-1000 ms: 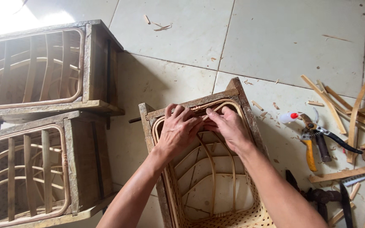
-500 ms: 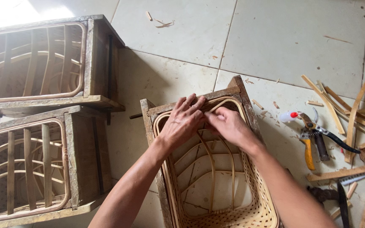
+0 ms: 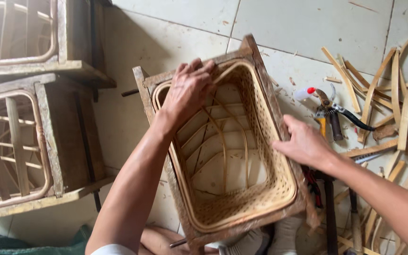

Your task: The person weaves a rectangular basket by inserting thin wooden strips into a wooden mold. They use pliers and a hammer to secure the strips and adjust the basket's shape.

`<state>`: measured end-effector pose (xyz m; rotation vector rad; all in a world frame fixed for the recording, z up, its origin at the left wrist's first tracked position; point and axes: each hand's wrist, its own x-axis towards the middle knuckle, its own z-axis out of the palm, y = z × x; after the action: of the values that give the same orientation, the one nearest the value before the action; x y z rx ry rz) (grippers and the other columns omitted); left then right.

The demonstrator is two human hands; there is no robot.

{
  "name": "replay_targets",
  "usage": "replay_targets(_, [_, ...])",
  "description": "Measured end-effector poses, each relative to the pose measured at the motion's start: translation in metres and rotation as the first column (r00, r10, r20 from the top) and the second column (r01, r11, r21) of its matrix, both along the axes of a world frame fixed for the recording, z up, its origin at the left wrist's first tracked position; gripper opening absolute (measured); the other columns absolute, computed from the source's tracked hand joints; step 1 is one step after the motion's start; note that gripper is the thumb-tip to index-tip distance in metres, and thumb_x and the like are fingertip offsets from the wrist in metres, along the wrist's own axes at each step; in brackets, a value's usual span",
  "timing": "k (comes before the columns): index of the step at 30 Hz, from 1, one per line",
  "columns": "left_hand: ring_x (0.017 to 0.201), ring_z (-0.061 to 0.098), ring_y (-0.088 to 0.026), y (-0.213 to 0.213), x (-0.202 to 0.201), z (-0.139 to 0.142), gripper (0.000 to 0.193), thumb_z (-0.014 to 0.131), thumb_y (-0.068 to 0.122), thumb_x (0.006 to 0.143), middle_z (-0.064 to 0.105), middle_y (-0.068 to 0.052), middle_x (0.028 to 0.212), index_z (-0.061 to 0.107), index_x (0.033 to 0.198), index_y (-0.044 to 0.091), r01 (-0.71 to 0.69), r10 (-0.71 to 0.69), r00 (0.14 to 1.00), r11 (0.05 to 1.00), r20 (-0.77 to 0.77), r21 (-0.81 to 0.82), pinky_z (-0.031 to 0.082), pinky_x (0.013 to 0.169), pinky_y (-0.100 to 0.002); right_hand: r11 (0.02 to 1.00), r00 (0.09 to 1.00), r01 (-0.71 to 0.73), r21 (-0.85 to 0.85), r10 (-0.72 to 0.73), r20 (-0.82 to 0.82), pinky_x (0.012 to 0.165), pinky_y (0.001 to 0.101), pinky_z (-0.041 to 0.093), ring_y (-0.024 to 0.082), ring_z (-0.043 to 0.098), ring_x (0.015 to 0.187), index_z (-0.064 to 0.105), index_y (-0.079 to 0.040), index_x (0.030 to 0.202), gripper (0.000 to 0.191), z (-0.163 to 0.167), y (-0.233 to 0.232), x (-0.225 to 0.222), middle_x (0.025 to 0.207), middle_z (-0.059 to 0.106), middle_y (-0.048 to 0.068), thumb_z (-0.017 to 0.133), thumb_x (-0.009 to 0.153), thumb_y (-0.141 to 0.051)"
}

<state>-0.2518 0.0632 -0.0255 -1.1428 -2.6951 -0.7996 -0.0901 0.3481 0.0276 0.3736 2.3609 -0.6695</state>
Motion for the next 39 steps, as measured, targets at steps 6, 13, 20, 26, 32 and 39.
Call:
replay_targets(6, [0.126,0.055,-0.034,-0.001,0.009,0.001,0.015,0.075,0.017,0.091,0.065,-0.007,0.141,0.069,0.085,0.005,-0.107,0.107,0.994,0.993,0.003,0.056,0.040,0.106,-0.046,0.797,0.513,-0.411,0.442,0.603,-0.611,0.098,0.0442,0.055,0.036,0.065,0.117,0.052,0.011,0.139,0.069,0.039,-0.003,0.027,0.131,0.065,0.030,0.068,0.095,-0.039])
replay_targets(13, [0.131,0.053,-0.034,-0.023,0.045,0.015,0.013,0.073,0.012,0.092,0.063,-0.008,0.143,0.073,0.100,0.003,-0.117,0.118,0.993,0.992,-0.021,0.050,0.041,0.105,-0.049,0.503,0.351,-0.864,0.008,0.613,-0.708,0.106,0.0464,0.044,0.027,0.063,0.126,0.066,-0.006,0.127,0.037,0.048,-0.031,0.109,0.134,0.068,0.016,0.063,0.097,-0.027])
replay_targets(20, [0.138,0.053,-0.038,-0.020,0.048,0.019,0.014,0.073,0.021,0.097,0.065,-0.011,0.141,0.079,0.099,0.009,-0.137,0.137,0.991,0.989,0.005,0.055,0.042,0.111,-0.051,0.931,0.981,-0.192,0.310,0.182,0.061,0.071,0.0340,0.065,0.020,0.079,0.081,0.066,-0.021,0.132,0.034,0.035,0.131,0.167,0.111,0.076,0.006,0.059,0.101,-0.033])
replay_targets(26, [0.136,0.054,-0.039,-0.021,0.048,0.022,0.019,0.076,0.023,0.093,0.066,-0.009,0.139,0.076,0.101,0.006,-0.170,0.169,0.983,0.985,0.068,0.013,0.040,0.109,-0.053,0.923,0.993,0.116,0.366,-0.117,-0.022,0.074,0.0455,0.060,0.034,0.075,0.088,0.059,-0.007,0.131,0.046,-0.100,0.135,0.232,0.102,0.078,0.016,0.069,0.094,-0.034])
replay_targets(32, [0.135,0.053,-0.037,-0.021,0.048,0.020,0.017,0.073,0.020,0.094,0.066,-0.008,0.139,0.072,0.099,0.005,-0.155,0.152,0.985,0.987,0.080,0.040,0.038,0.110,-0.053,0.899,0.885,0.416,0.140,-0.364,-0.292,0.072,0.0410,0.059,0.029,0.076,0.085,0.061,-0.003,0.132,0.048,-0.124,0.158,0.253,0.109,0.077,0.019,0.066,0.095,-0.034])
replay_targets(39, [0.138,0.048,-0.039,-0.022,0.042,0.004,0.020,0.069,0.020,0.100,0.061,-0.012,0.145,0.066,0.099,0.001,-0.152,0.152,0.988,0.988,-0.017,0.011,0.036,0.111,-0.052,0.862,0.755,0.487,-0.139,-0.496,-0.428,0.055,0.0374,0.052,0.023,0.059,0.053,0.061,-0.003,0.133,0.028,-0.047,0.155,0.294,0.078,0.065,0.016,0.056,0.109,-0.017])
